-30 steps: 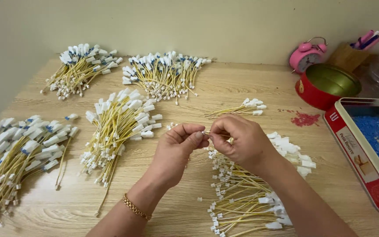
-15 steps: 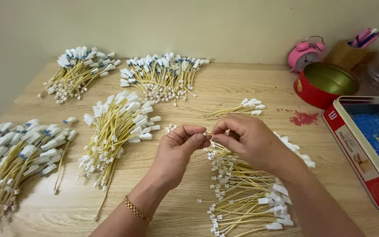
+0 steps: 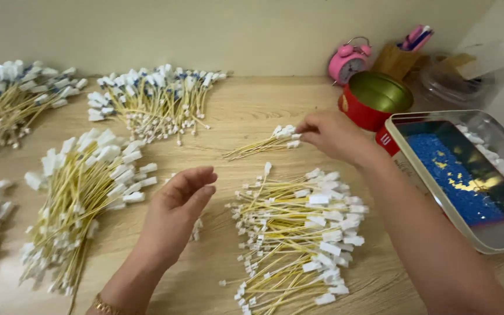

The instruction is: Assembling small white plastic connectors onto the ends of yellow wires.

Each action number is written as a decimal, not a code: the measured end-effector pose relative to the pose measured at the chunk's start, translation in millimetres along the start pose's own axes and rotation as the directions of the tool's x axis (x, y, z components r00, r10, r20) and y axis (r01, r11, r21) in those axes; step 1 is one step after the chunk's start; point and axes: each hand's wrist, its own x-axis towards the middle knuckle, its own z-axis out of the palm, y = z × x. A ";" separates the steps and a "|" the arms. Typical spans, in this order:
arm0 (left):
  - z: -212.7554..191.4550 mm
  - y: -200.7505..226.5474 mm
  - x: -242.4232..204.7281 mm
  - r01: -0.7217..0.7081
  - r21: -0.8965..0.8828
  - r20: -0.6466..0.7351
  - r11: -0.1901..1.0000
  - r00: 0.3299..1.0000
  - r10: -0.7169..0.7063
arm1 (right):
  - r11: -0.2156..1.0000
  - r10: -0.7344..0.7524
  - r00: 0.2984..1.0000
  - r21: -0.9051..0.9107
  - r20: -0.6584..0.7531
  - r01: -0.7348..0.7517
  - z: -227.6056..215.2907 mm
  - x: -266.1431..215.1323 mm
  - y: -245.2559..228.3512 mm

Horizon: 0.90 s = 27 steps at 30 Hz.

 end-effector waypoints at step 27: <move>16.3 44.2 -39.7 -0.724 0.643 0.321 0.249 0.551 0.770 | 0.849 -0.523 0.840 -0.177 -0.144 0.498 -68.1 -99.2 -171.9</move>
